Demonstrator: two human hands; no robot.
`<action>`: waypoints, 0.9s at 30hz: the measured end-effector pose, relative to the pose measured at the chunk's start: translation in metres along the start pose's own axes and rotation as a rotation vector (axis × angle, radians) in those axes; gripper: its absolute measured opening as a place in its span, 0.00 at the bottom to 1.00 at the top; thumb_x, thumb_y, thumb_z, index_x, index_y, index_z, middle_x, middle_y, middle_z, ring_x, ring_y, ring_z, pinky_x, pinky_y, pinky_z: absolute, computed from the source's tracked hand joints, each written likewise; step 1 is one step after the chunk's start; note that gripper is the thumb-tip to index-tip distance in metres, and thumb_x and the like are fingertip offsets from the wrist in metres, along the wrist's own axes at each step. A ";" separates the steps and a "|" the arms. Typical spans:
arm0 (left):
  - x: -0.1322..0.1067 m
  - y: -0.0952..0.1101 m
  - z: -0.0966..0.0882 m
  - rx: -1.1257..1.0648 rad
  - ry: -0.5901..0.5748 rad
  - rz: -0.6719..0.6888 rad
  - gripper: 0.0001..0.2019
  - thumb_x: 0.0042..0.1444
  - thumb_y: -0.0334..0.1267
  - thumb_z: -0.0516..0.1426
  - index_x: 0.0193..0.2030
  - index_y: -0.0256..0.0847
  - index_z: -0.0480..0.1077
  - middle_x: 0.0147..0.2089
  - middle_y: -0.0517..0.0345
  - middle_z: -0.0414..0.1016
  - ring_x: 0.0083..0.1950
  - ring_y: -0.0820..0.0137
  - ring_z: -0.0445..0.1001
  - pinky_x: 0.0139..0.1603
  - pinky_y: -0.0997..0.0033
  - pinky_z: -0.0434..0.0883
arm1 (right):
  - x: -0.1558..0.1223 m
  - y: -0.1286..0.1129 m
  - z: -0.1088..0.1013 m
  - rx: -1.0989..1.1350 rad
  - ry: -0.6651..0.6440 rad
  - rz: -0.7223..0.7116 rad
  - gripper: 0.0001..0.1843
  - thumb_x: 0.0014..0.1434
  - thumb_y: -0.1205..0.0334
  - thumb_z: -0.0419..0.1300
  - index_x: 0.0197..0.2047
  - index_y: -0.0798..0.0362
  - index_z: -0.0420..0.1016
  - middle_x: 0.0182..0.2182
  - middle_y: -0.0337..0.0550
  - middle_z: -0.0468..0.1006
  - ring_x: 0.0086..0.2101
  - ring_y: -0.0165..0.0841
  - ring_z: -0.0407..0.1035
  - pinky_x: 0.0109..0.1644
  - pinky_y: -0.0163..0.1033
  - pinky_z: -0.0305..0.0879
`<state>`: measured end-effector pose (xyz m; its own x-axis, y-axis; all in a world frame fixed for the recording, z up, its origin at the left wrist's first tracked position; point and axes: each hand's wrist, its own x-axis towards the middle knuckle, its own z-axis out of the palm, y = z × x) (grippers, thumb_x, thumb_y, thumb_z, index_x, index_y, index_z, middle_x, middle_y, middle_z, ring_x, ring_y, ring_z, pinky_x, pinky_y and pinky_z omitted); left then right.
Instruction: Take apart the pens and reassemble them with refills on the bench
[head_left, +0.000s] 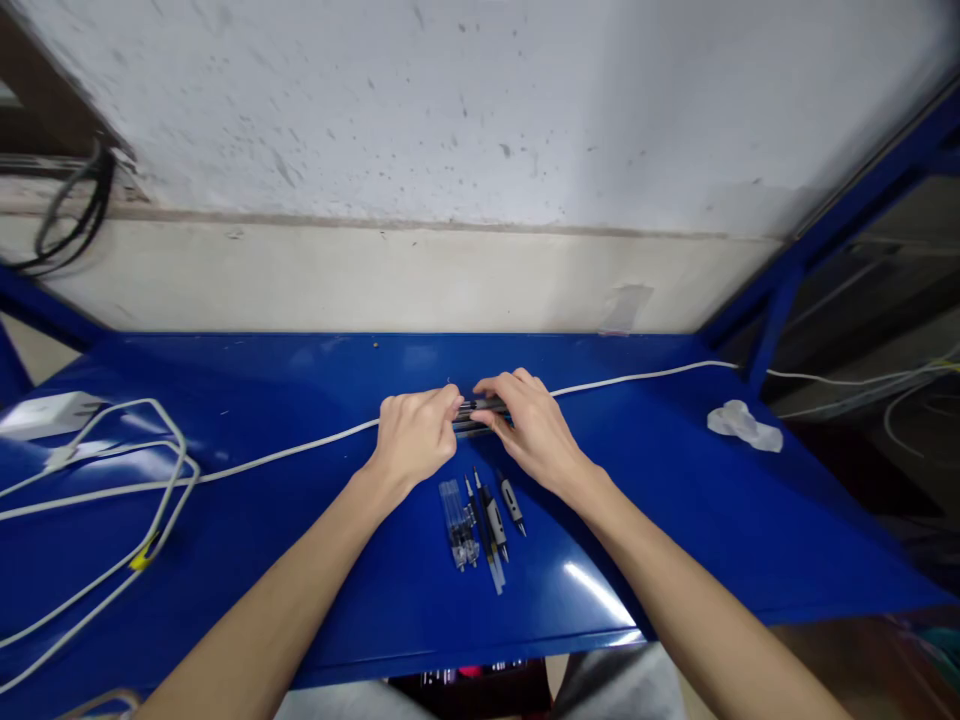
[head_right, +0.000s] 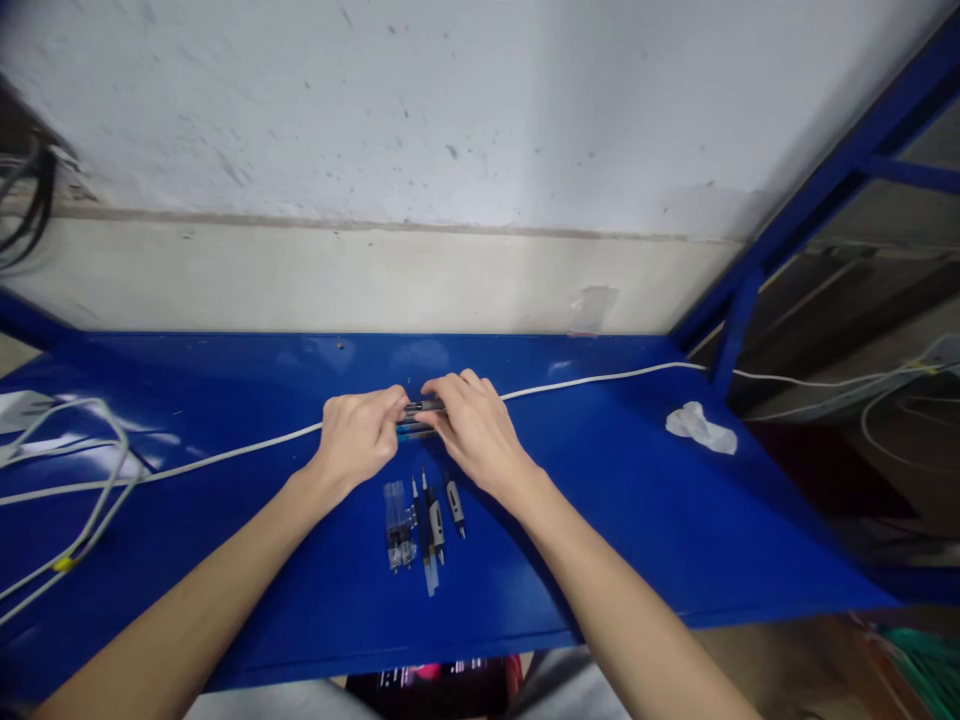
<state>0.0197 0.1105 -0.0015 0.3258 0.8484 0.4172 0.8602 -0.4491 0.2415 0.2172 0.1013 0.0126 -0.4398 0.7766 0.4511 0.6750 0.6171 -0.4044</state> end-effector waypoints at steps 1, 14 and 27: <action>0.000 0.000 -0.001 0.002 -0.012 -0.004 0.09 0.57 0.30 0.50 0.32 0.43 0.71 0.30 0.58 0.80 0.30 0.64 0.76 0.30 0.66 0.52 | 0.000 0.000 0.000 0.005 -0.009 0.013 0.11 0.75 0.57 0.52 0.49 0.52 0.74 0.41 0.47 0.81 0.41 0.40 0.68 0.44 0.44 0.59; 0.002 0.006 -0.009 0.010 -0.107 0.010 0.09 0.57 0.29 0.51 0.35 0.42 0.72 0.34 0.56 0.83 0.33 0.60 0.80 0.30 0.65 0.51 | -0.001 -0.009 0.006 0.156 0.069 0.049 0.13 0.75 0.60 0.51 0.46 0.51 0.78 0.35 0.44 0.81 0.37 0.39 0.69 0.46 0.47 0.62; 0.006 0.009 -0.012 -0.024 -0.158 -0.031 0.11 0.63 0.32 0.49 0.37 0.42 0.71 0.36 0.55 0.83 0.36 0.59 0.80 0.31 0.65 0.52 | -0.002 -0.002 0.003 0.120 0.221 0.004 0.06 0.70 0.62 0.60 0.43 0.49 0.79 0.40 0.43 0.83 0.41 0.40 0.71 0.47 0.47 0.62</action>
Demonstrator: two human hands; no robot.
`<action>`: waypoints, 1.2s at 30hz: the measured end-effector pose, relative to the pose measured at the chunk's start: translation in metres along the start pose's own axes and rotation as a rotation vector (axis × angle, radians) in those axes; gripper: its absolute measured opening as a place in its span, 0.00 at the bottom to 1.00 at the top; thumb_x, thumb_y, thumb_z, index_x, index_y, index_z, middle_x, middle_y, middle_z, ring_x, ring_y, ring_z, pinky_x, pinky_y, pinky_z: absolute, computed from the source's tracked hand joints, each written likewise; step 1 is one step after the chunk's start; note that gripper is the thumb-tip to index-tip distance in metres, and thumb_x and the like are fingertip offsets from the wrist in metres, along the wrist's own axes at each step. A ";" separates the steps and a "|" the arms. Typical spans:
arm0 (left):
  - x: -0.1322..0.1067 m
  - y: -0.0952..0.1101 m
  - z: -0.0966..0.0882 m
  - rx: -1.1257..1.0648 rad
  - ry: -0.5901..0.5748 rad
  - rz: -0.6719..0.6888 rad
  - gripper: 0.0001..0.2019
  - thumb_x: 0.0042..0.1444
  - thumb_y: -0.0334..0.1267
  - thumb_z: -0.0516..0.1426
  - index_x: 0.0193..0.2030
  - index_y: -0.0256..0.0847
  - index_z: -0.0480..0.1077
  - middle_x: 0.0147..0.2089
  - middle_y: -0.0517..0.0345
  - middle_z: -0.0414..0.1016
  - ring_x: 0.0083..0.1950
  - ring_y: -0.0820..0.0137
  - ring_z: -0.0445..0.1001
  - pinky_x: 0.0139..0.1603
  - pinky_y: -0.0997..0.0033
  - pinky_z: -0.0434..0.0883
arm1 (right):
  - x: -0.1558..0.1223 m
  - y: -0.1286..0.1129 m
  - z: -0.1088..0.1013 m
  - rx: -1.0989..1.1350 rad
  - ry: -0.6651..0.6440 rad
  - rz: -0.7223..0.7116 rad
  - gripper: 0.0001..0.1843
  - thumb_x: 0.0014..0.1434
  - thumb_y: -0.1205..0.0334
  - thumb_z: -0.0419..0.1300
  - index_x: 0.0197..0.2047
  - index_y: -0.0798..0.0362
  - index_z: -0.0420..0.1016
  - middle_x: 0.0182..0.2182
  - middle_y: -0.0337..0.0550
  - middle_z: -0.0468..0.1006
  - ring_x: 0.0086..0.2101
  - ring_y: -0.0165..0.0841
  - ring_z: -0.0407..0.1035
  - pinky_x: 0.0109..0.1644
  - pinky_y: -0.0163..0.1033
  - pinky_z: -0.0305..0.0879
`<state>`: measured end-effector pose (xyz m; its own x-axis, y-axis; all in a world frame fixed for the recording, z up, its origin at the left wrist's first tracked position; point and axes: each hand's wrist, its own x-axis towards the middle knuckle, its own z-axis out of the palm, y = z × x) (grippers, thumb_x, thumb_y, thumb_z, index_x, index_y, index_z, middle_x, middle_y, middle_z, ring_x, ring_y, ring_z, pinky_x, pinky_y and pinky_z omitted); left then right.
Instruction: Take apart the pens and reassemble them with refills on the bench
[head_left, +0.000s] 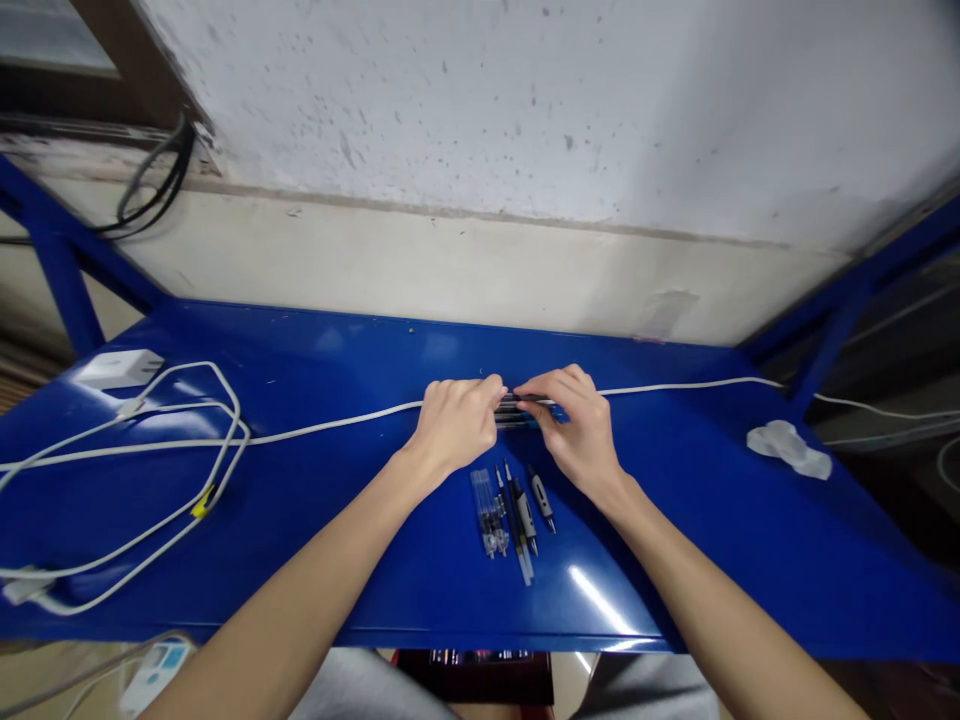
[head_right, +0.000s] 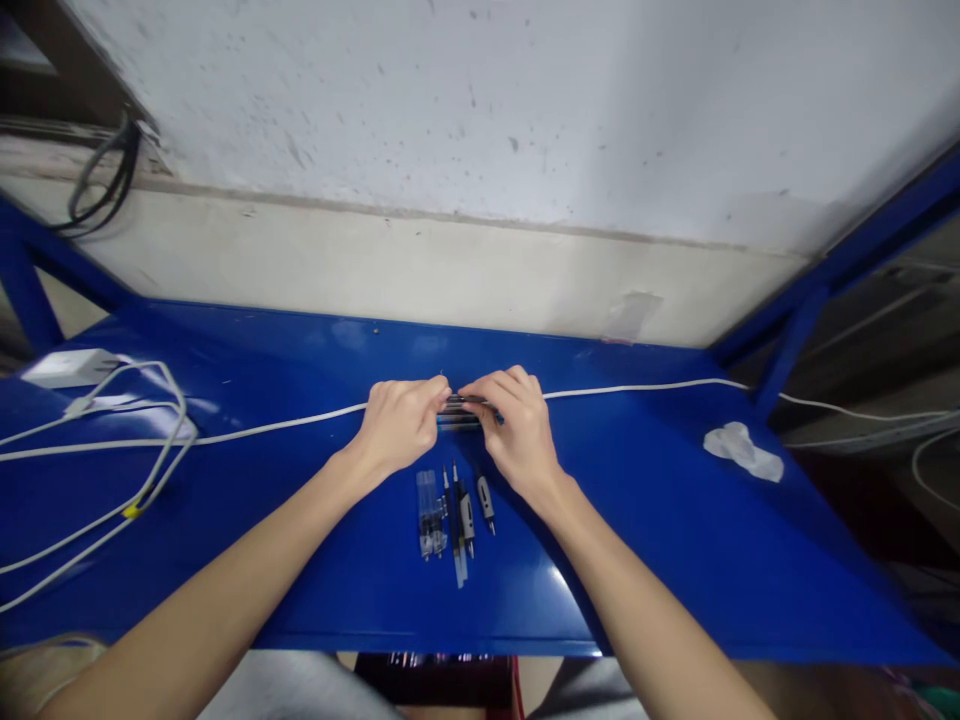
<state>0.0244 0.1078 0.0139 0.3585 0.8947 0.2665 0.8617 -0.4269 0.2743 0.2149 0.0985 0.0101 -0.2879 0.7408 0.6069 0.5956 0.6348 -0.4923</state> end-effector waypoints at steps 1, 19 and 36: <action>0.000 0.000 0.000 0.001 -0.013 -0.005 0.11 0.64 0.32 0.48 0.37 0.42 0.72 0.36 0.54 0.83 0.36 0.59 0.80 0.31 0.65 0.53 | 0.000 0.000 0.000 -0.013 -0.026 0.000 0.06 0.70 0.61 0.60 0.46 0.49 0.79 0.41 0.44 0.83 0.43 0.41 0.71 0.48 0.47 0.62; 0.000 -0.009 0.004 -0.022 0.101 0.027 0.22 0.71 0.54 0.52 0.32 0.42 0.73 0.32 0.57 0.79 0.33 0.67 0.75 0.30 0.69 0.54 | 0.004 0.012 -0.007 -0.109 -0.162 0.000 0.13 0.69 0.74 0.51 0.46 0.51 0.73 0.42 0.49 0.78 0.45 0.43 0.69 0.49 0.48 0.66; 0.005 -0.028 0.005 -0.006 0.274 0.175 0.14 0.72 0.36 0.50 0.39 0.41 0.75 0.36 0.55 0.77 0.41 0.64 0.69 0.40 0.63 0.60 | 0.010 0.020 -0.021 -0.112 -0.094 0.079 0.08 0.70 0.66 0.54 0.41 0.51 0.74 0.38 0.45 0.78 0.39 0.39 0.69 0.46 0.44 0.63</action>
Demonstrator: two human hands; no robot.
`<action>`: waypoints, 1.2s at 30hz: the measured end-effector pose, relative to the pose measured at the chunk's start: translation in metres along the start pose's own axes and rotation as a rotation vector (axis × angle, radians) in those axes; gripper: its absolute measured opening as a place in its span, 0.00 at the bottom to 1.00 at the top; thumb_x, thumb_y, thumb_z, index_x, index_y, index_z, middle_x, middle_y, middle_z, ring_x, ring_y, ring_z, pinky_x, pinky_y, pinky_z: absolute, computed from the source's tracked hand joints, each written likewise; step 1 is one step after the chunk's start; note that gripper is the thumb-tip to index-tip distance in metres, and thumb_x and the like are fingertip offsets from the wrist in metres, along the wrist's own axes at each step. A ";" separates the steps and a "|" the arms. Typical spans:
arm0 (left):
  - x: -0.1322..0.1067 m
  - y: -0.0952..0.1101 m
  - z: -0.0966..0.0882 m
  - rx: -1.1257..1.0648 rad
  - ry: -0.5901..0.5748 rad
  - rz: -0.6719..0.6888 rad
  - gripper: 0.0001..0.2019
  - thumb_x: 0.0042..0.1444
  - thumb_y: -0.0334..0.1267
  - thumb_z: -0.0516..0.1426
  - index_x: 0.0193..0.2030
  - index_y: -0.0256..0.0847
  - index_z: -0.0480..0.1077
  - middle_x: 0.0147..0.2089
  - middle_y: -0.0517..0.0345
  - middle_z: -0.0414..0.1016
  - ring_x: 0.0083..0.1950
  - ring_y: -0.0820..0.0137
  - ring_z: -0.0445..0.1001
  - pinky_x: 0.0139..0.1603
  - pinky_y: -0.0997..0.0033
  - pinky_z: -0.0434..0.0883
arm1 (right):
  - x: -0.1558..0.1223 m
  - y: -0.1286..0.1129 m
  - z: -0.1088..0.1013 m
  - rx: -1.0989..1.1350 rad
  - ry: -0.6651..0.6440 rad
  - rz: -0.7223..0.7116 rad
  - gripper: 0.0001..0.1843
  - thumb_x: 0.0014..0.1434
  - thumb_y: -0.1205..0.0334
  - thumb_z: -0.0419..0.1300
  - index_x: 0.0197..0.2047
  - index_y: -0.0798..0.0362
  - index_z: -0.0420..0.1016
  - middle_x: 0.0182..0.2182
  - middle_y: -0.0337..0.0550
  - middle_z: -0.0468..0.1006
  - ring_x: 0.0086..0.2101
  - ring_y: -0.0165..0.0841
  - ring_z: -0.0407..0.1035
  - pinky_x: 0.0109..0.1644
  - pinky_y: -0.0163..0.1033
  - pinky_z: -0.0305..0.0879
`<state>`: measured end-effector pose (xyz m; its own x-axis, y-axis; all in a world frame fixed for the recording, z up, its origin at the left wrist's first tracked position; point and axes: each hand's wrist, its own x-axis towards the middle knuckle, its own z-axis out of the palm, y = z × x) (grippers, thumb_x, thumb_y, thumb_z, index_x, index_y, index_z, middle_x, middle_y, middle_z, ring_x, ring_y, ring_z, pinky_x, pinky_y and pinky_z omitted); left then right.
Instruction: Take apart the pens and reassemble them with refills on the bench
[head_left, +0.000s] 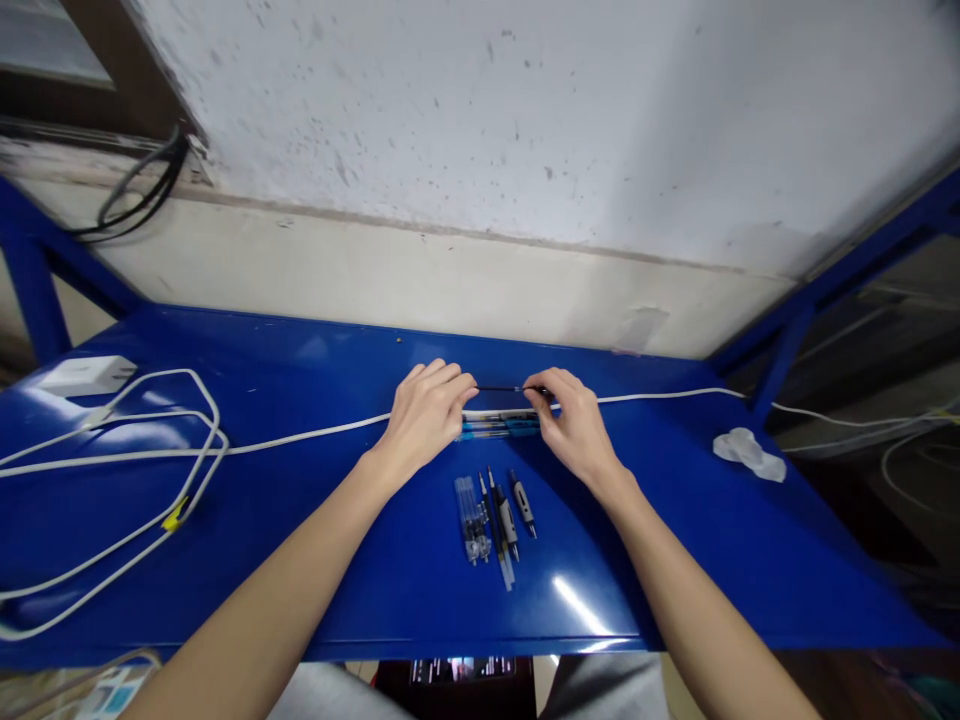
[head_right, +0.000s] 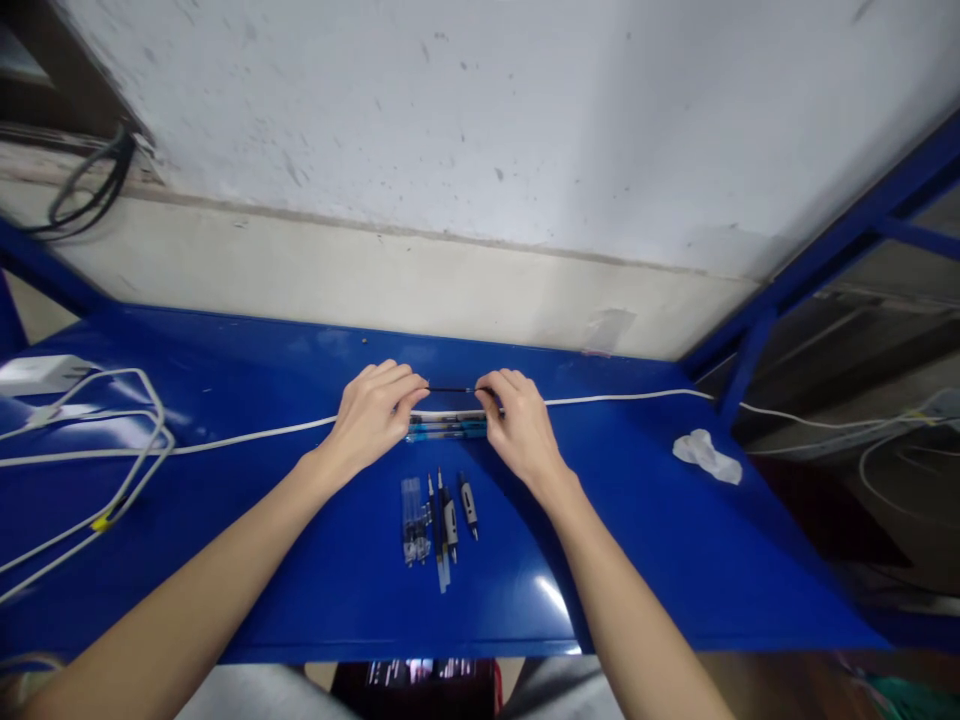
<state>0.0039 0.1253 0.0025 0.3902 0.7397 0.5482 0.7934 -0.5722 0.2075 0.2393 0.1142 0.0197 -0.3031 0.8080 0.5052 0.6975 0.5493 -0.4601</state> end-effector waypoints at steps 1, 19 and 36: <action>0.000 -0.002 0.000 -0.003 0.015 -0.019 0.14 0.72 0.36 0.50 0.38 0.41 0.74 0.35 0.56 0.76 0.40 0.64 0.68 0.40 0.63 0.60 | 0.001 0.001 -0.002 0.026 0.044 0.017 0.08 0.70 0.65 0.54 0.41 0.51 0.74 0.37 0.45 0.77 0.39 0.38 0.69 0.45 0.43 0.63; 0.000 -0.007 0.002 -0.064 0.059 -0.087 0.13 0.72 0.35 0.51 0.37 0.42 0.74 0.36 0.56 0.77 0.41 0.64 0.69 0.44 0.63 0.63 | -0.011 -0.032 0.009 0.537 -0.626 0.010 0.01 0.63 0.66 0.68 0.38 0.52 0.82 0.33 0.39 0.83 0.34 0.32 0.76 0.41 0.37 0.70; 0.000 -0.005 0.001 -0.073 0.034 -0.085 0.14 0.71 0.35 0.51 0.35 0.41 0.73 0.34 0.56 0.76 0.40 0.64 0.68 0.42 0.62 0.62 | -0.009 -0.038 0.001 0.502 -0.721 -0.111 0.08 0.64 0.71 0.65 0.35 0.52 0.84 0.34 0.41 0.83 0.37 0.32 0.76 0.45 0.39 0.71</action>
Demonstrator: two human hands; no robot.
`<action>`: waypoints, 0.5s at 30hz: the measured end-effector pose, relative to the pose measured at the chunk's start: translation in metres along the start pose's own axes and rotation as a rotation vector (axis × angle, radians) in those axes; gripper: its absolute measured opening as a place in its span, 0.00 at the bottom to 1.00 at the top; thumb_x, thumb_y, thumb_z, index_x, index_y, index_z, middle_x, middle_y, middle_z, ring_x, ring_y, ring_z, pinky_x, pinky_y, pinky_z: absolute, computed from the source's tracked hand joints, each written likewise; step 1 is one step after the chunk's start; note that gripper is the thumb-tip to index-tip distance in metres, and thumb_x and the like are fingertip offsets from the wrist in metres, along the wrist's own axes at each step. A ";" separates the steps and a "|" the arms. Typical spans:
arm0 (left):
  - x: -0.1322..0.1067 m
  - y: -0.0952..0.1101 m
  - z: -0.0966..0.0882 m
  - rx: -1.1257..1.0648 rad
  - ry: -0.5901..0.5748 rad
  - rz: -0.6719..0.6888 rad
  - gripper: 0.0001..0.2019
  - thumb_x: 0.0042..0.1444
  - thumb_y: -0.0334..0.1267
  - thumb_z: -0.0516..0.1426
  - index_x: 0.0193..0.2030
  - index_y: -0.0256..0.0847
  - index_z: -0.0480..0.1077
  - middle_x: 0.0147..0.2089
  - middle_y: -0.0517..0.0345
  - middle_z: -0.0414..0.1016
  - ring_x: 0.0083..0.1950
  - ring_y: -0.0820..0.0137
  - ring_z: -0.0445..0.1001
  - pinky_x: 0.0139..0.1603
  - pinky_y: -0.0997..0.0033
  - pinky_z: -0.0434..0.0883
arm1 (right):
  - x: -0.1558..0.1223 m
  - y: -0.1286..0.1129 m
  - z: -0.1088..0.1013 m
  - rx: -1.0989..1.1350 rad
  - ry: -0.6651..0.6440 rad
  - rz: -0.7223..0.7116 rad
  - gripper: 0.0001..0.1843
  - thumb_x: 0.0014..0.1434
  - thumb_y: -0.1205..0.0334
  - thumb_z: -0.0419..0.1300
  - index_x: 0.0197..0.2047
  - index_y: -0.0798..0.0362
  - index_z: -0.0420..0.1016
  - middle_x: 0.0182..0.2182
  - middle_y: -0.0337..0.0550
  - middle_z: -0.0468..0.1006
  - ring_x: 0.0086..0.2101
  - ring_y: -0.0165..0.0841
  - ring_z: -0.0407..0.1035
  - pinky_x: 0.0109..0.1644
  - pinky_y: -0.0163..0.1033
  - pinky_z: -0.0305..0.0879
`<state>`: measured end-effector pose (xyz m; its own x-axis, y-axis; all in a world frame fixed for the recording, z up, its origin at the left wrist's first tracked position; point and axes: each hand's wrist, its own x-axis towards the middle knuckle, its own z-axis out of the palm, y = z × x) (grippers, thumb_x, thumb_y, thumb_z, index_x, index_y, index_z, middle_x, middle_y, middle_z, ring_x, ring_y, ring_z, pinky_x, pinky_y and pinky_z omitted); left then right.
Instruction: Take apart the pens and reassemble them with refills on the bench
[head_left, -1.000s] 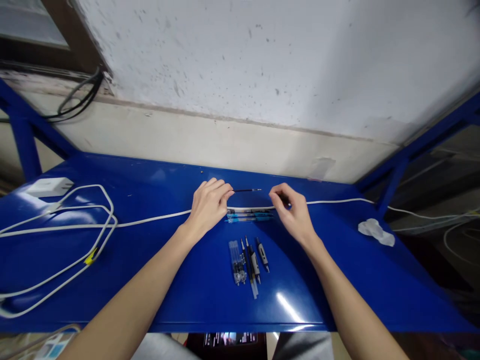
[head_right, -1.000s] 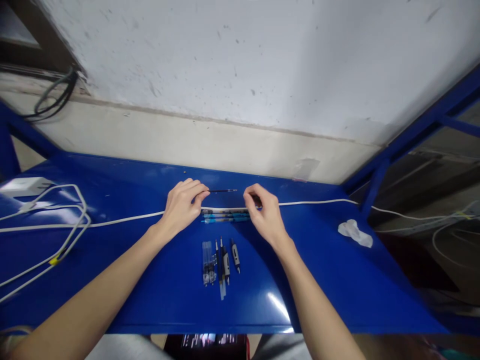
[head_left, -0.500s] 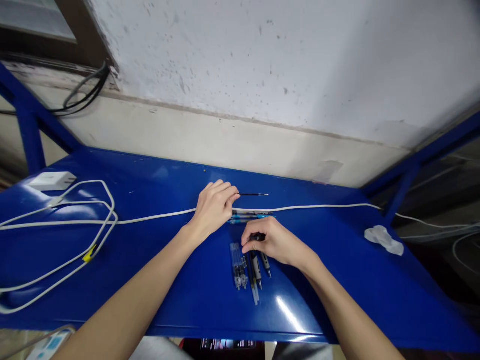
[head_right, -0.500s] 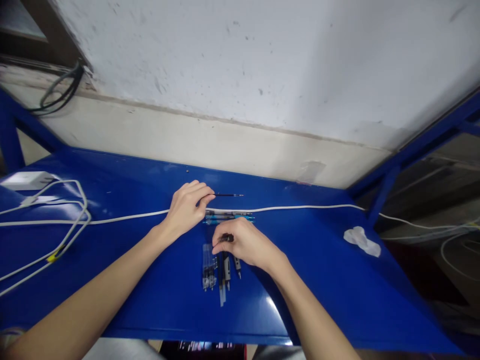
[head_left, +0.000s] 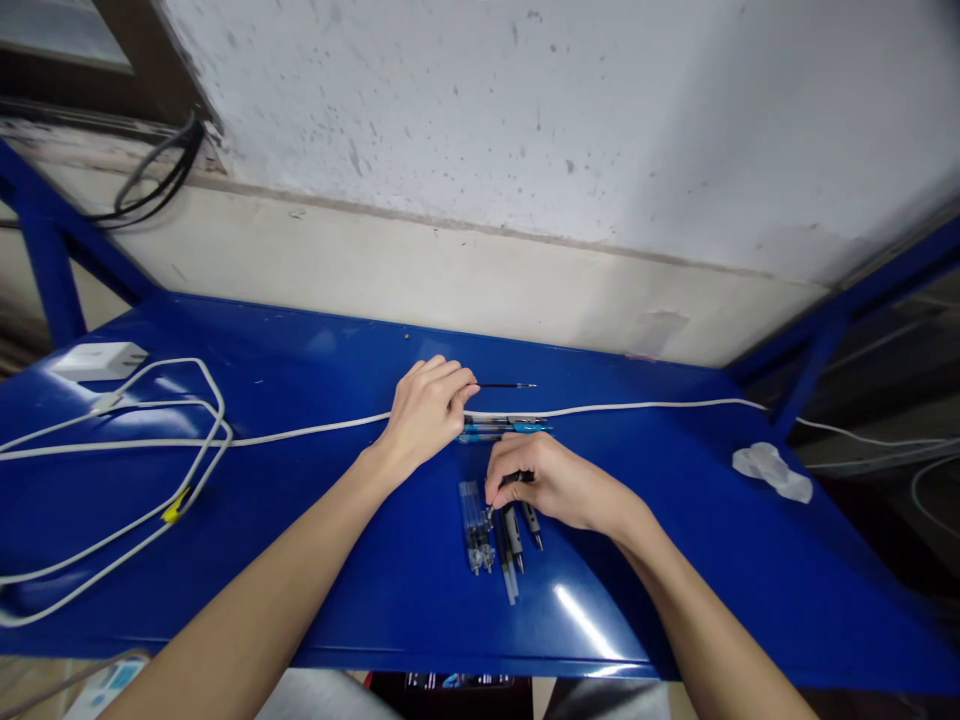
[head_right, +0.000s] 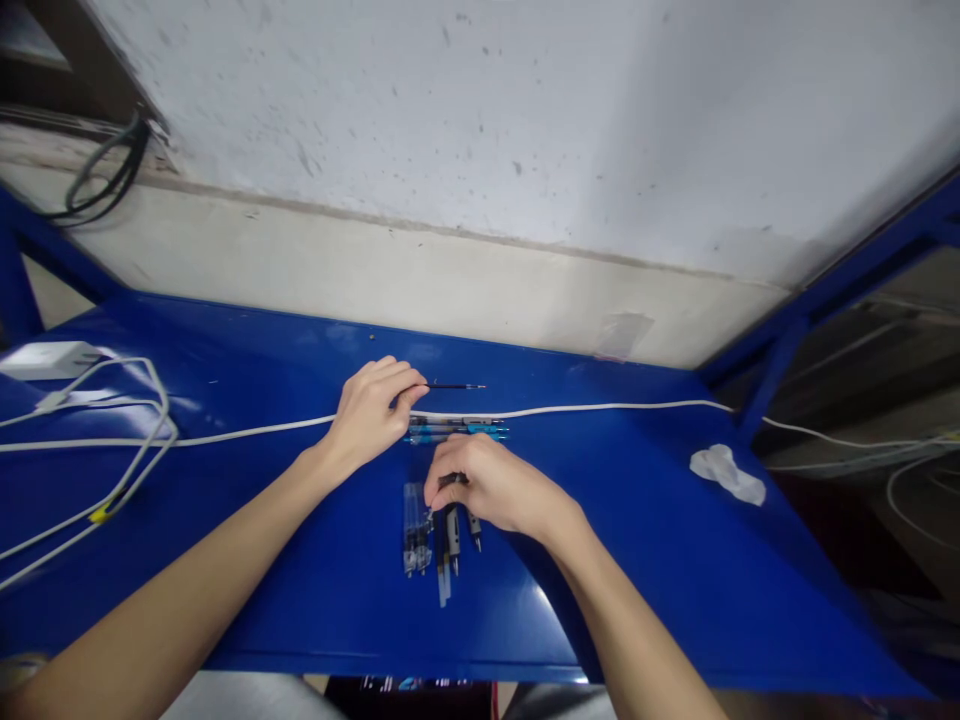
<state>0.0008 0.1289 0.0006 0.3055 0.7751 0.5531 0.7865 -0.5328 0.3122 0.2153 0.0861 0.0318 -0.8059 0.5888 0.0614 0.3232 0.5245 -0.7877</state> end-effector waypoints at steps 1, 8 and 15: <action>0.000 0.000 0.000 0.000 -0.001 -0.001 0.14 0.71 0.35 0.51 0.35 0.41 0.73 0.34 0.56 0.76 0.40 0.64 0.68 0.43 0.62 0.63 | 0.000 0.000 0.000 -0.007 -0.005 0.001 0.08 0.64 0.72 0.65 0.35 0.52 0.84 0.35 0.41 0.82 0.37 0.32 0.76 0.45 0.38 0.71; 0.000 0.000 0.000 -0.008 0.000 -0.003 0.13 0.71 0.35 0.52 0.35 0.41 0.73 0.35 0.56 0.76 0.40 0.64 0.69 0.43 0.63 0.63 | 0.000 0.000 0.006 -0.040 -0.016 0.017 0.09 0.62 0.75 0.66 0.36 0.51 0.85 0.36 0.39 0.79 0.36 0.30 0.75 0.42 0.35 0.70; 0.000 0.000 0.002 -0.017 0.017 0.007 0.12 0.70 0.34 0.53 0.35 0.41 0.73 0.34 0.57 0.76 0.40 0.64 0.69 0.42 0.62 0.63 | 0.003 0.003 0.010 -0.026 -0.056 0.036 0.08 0.62 0.74 0.66 0.37 0.52 0.85 0.37 0.40 0.80 0.37 0.30 0.75 0.44 0.34 0.69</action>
<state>0.0023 0.1297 -0.0009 0.3018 0.7654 0.5684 0.7753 -0.5440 0.3208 0.2092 0.0835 0.0235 -0.8196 0.5729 -0.0016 0.3648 0.5197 -0.7725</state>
